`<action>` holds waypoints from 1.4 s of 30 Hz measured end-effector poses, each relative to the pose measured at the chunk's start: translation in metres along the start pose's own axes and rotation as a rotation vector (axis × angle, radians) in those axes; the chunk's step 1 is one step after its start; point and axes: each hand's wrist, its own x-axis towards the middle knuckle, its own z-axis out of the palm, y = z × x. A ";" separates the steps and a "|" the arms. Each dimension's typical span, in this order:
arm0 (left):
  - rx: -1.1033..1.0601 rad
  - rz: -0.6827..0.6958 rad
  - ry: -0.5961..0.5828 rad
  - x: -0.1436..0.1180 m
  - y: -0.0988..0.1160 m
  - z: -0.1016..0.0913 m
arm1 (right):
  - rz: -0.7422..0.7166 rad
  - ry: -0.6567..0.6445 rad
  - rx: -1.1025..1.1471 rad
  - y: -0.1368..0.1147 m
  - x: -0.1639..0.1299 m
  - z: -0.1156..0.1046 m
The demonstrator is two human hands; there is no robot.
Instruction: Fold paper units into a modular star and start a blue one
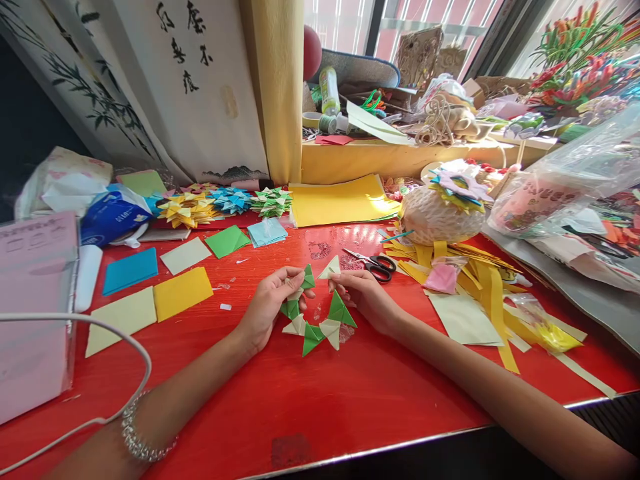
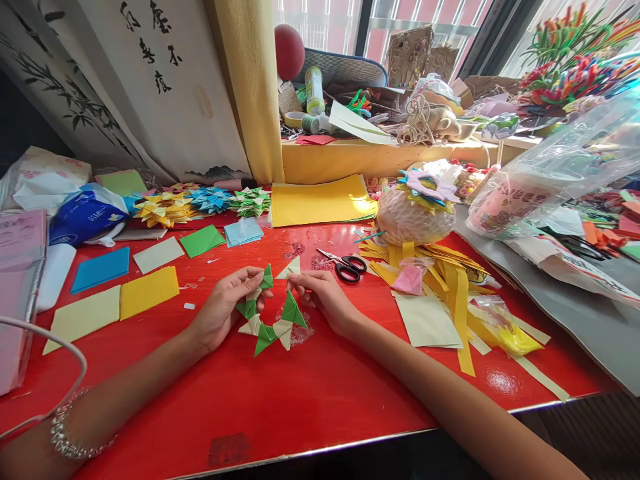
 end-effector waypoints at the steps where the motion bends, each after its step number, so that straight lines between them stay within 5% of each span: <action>1: 0.001 0.001 -0.001 0.000 0.000 0.000 | -0.002 0.000 -0.002 0.000 0.000 0.000; 42: 0.039 0.024 -0.013 0.000 0.001 0.002 | 0.014 0.077 -0.093 0.003 -0.003 0.006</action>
